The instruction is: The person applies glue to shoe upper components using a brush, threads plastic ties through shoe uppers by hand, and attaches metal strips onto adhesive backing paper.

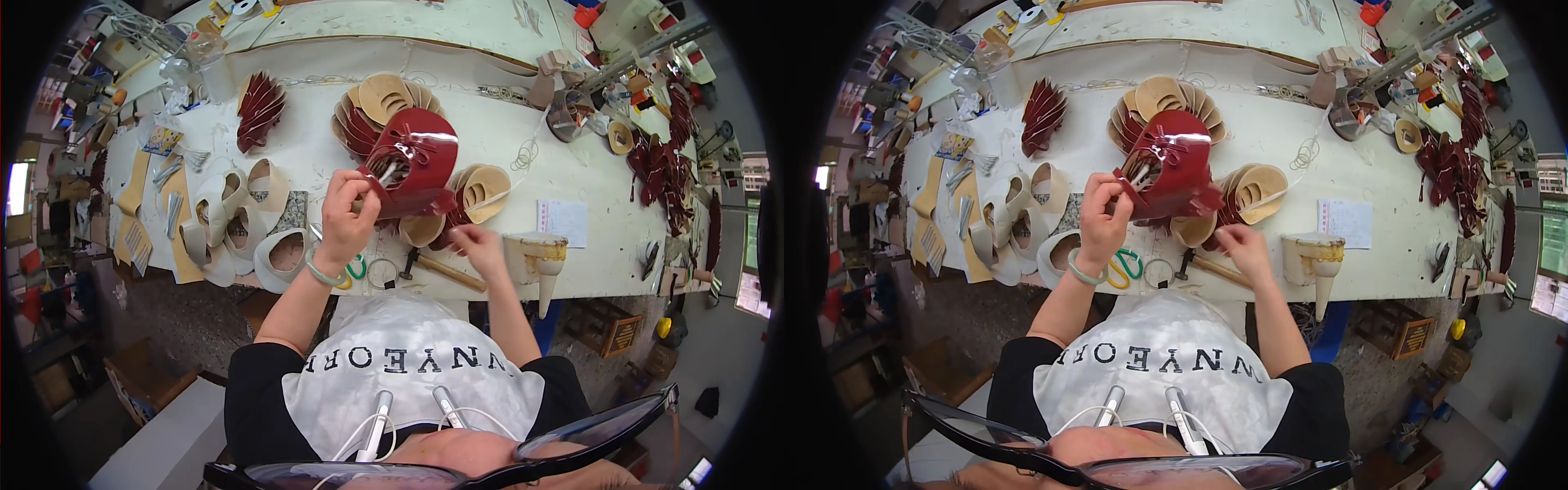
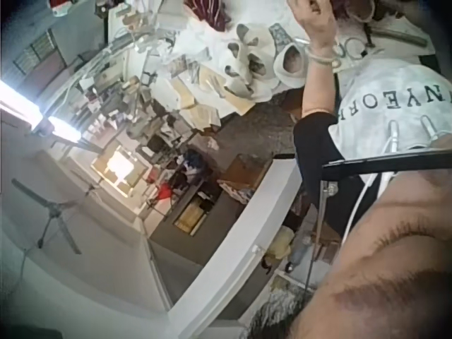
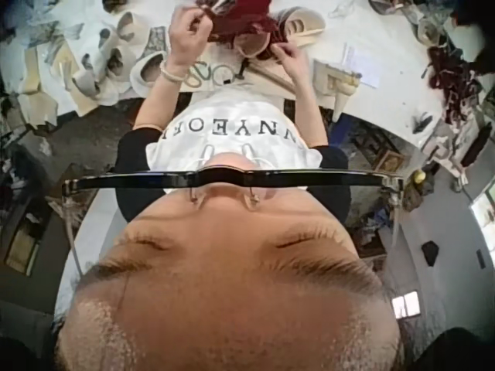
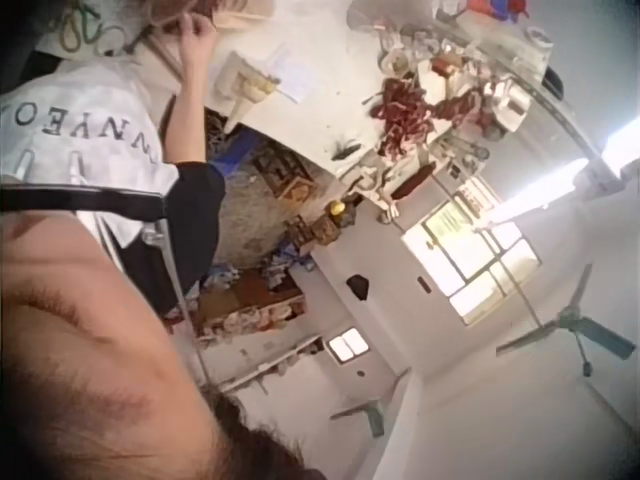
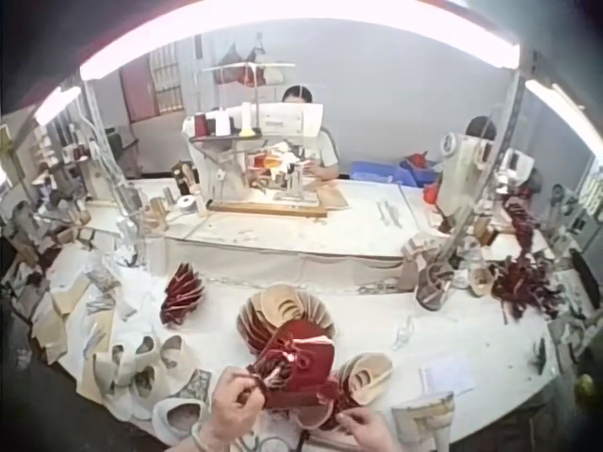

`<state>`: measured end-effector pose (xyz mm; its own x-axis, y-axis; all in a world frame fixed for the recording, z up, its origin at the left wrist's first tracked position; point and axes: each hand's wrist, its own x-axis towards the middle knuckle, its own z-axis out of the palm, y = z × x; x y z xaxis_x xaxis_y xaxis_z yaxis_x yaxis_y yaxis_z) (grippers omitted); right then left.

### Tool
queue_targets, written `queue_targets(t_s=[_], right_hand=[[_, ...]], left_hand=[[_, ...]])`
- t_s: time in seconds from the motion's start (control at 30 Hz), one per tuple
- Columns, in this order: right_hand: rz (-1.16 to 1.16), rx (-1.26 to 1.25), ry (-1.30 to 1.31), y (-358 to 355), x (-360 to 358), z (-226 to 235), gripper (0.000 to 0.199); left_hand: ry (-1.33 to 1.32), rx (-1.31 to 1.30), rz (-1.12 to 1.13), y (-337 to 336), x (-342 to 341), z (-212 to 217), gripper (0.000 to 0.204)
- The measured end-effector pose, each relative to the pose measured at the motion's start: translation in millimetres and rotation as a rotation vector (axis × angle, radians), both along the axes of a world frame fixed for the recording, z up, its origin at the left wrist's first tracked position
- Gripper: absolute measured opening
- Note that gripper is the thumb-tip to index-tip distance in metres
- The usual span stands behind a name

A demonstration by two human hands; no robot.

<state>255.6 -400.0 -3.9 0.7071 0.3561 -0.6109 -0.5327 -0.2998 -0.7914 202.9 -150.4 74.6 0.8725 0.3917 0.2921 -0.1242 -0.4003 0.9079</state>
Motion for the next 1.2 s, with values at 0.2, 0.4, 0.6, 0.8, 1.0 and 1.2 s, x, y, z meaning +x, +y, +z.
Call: queue_targets(t_s=[0.2, 0.4, 0.6, 0.8, 1.0, 1.2], right_hand=[[0.041, 0.419, -0.996, 48.6, 6.3, 100.6, 0.031], [-0.01, 0.747, -0.444, 113.8, 12.8, 40.1, 0.032], [-0.058, 0.662, -0.157, 116.4, 11.1, 20.2, 0.024], [0.035, 0.505, -0.236, 119.6, 18.7, 17.3, 0.029], [0.013, 0.464, -0.045, 124.3, 42.5, 28.2, 0.028], [0.151, 0.253, -0.055, 168.8, 78.2, 26.6, 0.022]], left_hand=[[-0.011, 0.039, -0.229, 11.5, 28.2, 27.8, 0.004], [-0.092, 0.209, -0.394, 3.9, 31.7, 18.1, 0.008], [0.353, -0.558, 0.304, 89.6, 78.5, -105.0, 0.076], [0.851, -0.316, 0.565, 103.6, 163.7, -194.6, 0.114], [0.691, -0.405, 0.696, 125.7, 146.2, -213.7, 0.075], [0.132, 0.053, 0.812, 162.3, 100.1, -158.7, 0.053]])
